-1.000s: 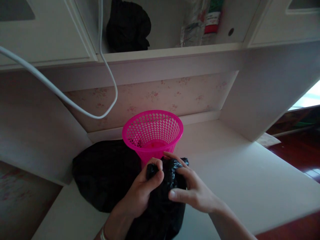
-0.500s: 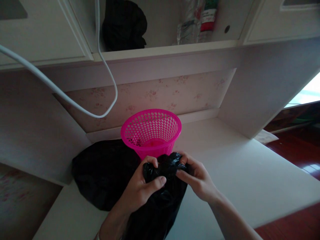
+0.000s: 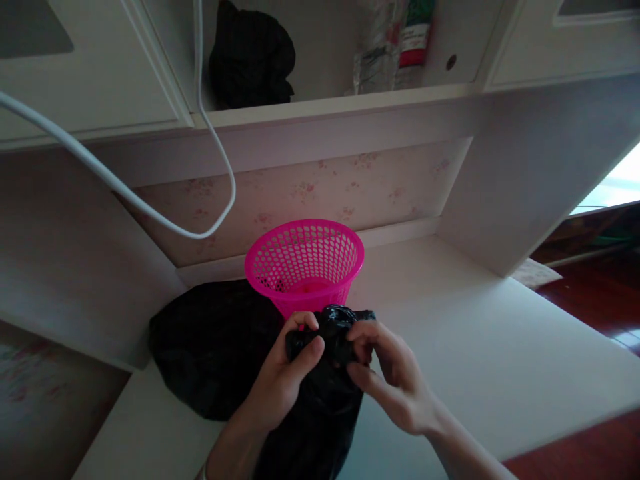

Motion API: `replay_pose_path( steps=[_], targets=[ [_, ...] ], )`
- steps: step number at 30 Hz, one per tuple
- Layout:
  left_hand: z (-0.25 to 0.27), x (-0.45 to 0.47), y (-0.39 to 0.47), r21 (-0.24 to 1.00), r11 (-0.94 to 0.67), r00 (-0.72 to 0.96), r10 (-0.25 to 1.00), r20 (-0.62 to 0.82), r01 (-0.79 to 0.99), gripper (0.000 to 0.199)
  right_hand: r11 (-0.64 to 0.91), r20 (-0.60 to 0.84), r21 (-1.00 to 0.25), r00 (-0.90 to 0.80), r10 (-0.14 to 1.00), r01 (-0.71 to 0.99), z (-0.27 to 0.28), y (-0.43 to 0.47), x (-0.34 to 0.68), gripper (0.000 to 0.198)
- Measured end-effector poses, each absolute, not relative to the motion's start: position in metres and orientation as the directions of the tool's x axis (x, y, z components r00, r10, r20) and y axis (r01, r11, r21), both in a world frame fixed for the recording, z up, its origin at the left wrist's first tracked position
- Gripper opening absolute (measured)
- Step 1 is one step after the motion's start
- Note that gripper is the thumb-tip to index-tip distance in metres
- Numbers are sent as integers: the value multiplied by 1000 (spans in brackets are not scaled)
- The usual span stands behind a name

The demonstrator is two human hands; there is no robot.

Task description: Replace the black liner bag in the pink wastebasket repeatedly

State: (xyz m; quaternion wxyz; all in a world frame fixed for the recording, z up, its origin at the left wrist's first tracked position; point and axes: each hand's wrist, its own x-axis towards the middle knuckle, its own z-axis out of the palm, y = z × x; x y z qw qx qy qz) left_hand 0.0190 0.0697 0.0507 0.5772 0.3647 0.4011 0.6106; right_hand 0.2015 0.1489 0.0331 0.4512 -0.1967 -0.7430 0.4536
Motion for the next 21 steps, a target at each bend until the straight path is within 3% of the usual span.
replay_pose_path(
  steps=[2,5,8,14,18,21],
  targets=[
    [51,17,69,942,-33,-46,999,19,-334,29,416,391,-901,-648,653,-124,42,146,209,33],
    [56,15,66,978,-119,-71,992,109,-169,32,314,285,-946,-664,691,-79,53,149,209,44],
    [65,15,63,985,-173,-104,980,173,5,33,261,222,-964,-668,711,-43,57,153,204,38],
    [72,12,63,953,-210,-169,954,249,219,38,294,238,-955,-699,674,-42,57,146,203,34],
    [74,11,65,923,-158,-226,942,247,351,47,245,190,-970,-641,743,-3,54,146,202,36],
    [79,7,67,835,-205,-182,924,338,510,43,278,212,-960,-593,777,21,61,149,206,32]
  ],
)
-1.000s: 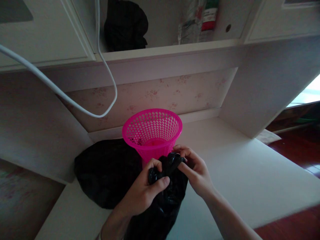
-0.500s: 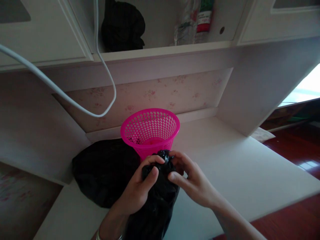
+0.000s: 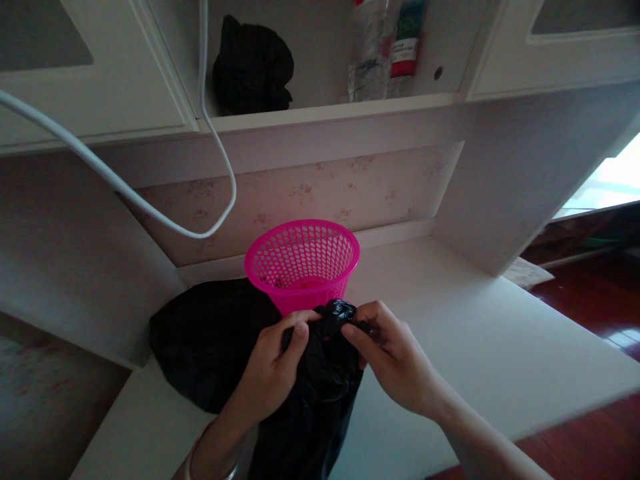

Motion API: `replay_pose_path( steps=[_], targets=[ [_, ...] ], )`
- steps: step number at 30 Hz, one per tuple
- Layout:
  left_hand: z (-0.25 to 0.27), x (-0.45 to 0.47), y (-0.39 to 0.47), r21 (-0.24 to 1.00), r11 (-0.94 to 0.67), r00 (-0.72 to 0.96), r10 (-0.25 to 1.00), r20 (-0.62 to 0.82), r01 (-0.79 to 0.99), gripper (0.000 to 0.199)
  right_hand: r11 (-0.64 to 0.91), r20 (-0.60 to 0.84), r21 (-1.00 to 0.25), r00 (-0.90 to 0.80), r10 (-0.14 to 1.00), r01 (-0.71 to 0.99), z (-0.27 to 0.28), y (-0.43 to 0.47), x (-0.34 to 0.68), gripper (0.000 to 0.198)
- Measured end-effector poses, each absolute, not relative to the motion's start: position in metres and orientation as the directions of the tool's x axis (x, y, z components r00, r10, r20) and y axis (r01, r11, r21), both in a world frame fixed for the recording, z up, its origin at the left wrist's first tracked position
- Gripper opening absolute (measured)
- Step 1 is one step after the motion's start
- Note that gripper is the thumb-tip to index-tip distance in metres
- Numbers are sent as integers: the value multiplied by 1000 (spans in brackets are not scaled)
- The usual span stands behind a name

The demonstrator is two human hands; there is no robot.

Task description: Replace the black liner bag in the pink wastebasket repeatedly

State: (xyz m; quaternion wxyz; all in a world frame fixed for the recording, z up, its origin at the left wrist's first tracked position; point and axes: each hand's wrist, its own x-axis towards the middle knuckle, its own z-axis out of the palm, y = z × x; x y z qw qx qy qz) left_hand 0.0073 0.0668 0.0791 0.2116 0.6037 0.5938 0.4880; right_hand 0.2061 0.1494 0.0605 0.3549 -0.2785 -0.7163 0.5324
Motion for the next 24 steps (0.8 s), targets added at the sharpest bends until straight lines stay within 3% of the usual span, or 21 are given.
replay_pose_path(
  steps=[3,6,9,11,14,18,20,24],
  targets=[
    [89,3,70,673,-332,-90,855,510,661,29,467,328,-882,-631,703,62,75,153,212,21],
    [96,0,71,575,-389,-39,805,592,720,22,540,373,-839,-658,654,62,87,155,215,22],
    [90,-9,68,632,-286,-122,844,522,721,28,474,340,-879,-634,695,48,83,159,220,29],
    [74,-24,63,700,-109,-297,852,431,705,37,382,288,-923,-587,757,40,68,164,229,35],
    [38,-51,52,735,146,-560,749,355,662,49,204,161,-978,-463,872,43,33,173,249,44],
    [3,-70,39,748,226,-620,726,297,624,54,16,-6,-998,-379,925,56,-5,181,269,49],
    [2,-70,35,752,238,-629,723,285,615,54,28,19,-999,-330,944,23,-6,184,270,49],
    [33,-56,35,825,189,-649,716,255,532,52,204,200,-979,-323,925,-21,28,186,261,43]
  ],
)
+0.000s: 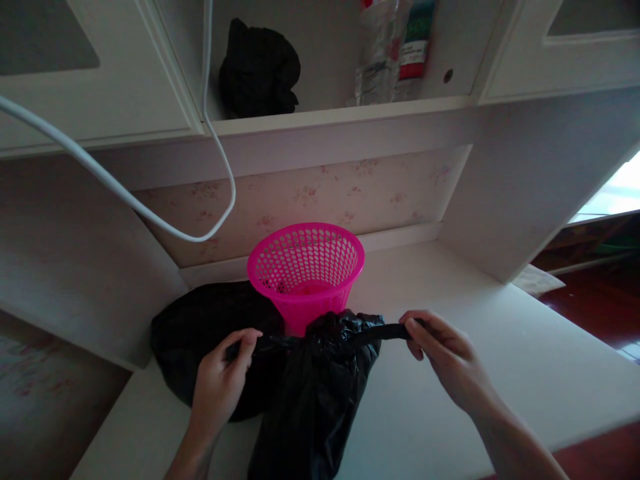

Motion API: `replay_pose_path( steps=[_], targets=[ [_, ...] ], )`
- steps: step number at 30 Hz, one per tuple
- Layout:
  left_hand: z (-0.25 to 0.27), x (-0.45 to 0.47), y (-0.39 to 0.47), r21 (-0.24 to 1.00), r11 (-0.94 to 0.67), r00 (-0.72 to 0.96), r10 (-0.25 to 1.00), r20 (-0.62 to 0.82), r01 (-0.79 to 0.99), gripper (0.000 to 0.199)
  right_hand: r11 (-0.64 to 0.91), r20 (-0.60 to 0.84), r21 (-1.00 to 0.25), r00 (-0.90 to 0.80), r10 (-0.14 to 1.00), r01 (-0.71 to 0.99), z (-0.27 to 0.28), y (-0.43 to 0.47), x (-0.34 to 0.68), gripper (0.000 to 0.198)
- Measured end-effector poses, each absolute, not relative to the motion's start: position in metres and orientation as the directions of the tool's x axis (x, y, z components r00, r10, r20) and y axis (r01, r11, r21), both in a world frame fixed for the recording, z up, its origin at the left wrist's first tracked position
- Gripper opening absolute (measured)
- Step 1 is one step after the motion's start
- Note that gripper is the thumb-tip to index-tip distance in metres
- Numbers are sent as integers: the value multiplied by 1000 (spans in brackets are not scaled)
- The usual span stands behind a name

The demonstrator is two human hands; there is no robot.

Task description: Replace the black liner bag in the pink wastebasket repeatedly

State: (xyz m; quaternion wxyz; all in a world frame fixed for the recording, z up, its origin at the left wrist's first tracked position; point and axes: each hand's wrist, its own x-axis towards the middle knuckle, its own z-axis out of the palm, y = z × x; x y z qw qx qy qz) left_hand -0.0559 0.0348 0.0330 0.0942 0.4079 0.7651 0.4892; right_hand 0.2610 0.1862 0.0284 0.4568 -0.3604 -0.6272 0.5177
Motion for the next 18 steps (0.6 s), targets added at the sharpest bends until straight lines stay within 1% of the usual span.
replay_pose_path(
  steps=[2,3,5,7,8,9,10,11,12,13,15,16,18],
  targets=[
    [57,-42,39,876,108,-619,748,240,470,48,313,283,-950,-421,862,2,53,183,251,37],
    [69,-34,42,881,73,-576,781,241,467,46,374,324,-927,-483,814,9,65,180,244,33],
    [89,-17,53,868,12,-393,895,212,497,41,493,404,-870,-602,689,-21,88,174,227,25],
    [103,-2,65,862,-44,-135,982,129,505,37,571,461,-816,-694,553,-88,105,169,209,18],
    [108,4,72,867,-78,-21,995,102,491,34,597,480,-793,-726,493,-120,110,167,201,16],
    [111,9,77,876,-112,55,994,98,470,28,614,492,-776,-746,448,-143,114,166,194,13],
    [113,11,82,882,-144,90,989,116,449,19,616,502,-770,-755,422,-168,116,166,189,12],
    [113,12,85,884,-172,94,985,145,434,10,602,516,-773,-752,410,-201,115,166,186,15],
    [113,12,86,883,-188,76,982,173,430,13,572,538,-782,-731,419,-247,112,166,185,23],
    [111,10,87,881,-192,45,980,192,433,20,530,562,-794,-690,456,-297,108,167,185,32],
    [108,7,87,877,-182,3,979,201,446,31,449,575,-816,-589,568,-364,95,167,186,48],
    [107,5,87,877,-181,1,980,201,444,32,422,553,-833,-565,612,-358,87,165,186,52],
    [105,3,87,879,-190,13,979,205,438,31,377,458,-887,-606,650,-266,71,160,183,55]
  ],
)
